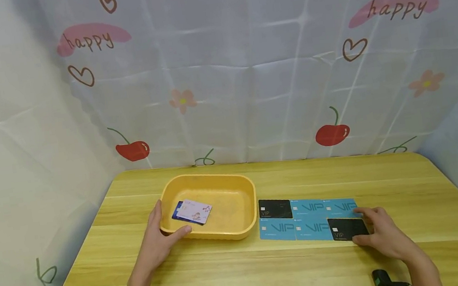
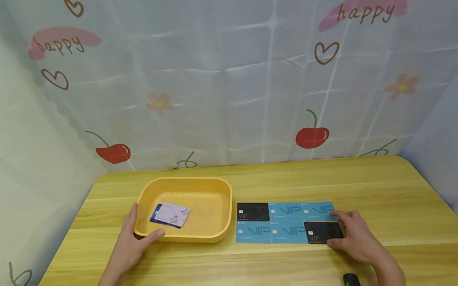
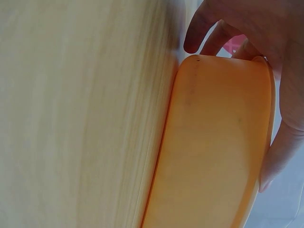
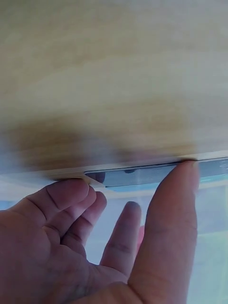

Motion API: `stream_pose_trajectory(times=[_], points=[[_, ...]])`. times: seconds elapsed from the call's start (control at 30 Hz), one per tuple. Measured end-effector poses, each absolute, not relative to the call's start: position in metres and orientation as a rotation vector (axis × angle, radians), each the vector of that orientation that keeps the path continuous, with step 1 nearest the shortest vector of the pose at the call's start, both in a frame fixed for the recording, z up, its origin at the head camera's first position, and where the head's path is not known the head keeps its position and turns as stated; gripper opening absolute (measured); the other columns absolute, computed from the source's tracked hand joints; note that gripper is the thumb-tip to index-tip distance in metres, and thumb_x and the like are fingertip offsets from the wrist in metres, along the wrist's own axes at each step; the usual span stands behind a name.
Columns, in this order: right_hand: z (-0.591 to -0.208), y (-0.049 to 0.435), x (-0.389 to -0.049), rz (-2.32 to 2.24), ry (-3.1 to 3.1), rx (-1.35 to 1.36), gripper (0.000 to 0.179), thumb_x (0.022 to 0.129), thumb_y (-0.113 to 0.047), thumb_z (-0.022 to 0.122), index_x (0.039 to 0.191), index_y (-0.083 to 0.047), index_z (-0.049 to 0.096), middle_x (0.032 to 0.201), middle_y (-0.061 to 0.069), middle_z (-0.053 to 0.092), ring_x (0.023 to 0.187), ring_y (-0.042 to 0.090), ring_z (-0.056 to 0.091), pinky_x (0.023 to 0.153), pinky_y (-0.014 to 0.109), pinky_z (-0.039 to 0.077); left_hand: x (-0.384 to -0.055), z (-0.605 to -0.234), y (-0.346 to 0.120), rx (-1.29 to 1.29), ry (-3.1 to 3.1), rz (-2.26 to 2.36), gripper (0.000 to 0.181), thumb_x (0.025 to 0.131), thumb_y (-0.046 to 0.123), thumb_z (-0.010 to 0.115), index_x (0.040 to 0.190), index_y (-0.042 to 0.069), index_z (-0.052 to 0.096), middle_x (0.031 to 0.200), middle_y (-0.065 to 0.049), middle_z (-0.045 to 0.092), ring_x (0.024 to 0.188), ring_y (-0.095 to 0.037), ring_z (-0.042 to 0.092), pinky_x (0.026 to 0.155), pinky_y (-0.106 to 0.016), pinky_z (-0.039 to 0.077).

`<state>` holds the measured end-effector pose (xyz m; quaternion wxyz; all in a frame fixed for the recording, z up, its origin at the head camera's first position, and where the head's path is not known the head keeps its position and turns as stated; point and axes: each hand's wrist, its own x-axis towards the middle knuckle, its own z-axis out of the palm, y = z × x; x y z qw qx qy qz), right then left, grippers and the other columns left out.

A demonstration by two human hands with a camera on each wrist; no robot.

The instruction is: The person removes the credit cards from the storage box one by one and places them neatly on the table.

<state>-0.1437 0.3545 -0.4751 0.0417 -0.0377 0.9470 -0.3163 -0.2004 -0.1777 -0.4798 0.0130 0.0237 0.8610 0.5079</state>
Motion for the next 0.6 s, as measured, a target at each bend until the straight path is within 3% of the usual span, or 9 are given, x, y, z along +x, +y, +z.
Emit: stream_pose_trajectory(times=[0.6], points=[[-0.4718, 0.3543, -0.1455, -0.980, 2.848, -0.062, 0.088, 0.083, -0.029, 0.080, 0.143, 0.015, 0.033, 0.129, 0.036, 0.041, 0.112, 0.048, 0.043, 0.089, 0.068, 0.039, -0.2002, -0.4806, -0.1781, 0.074, 2.681, 1.584, 0.117, 0.082, 0.041, 0.081, 0.159, 0.006, -0.001, 0.163, -0.018, 0.003, 0.148, -0.037, 0.006, 0.115, -0.058, 0.012]])
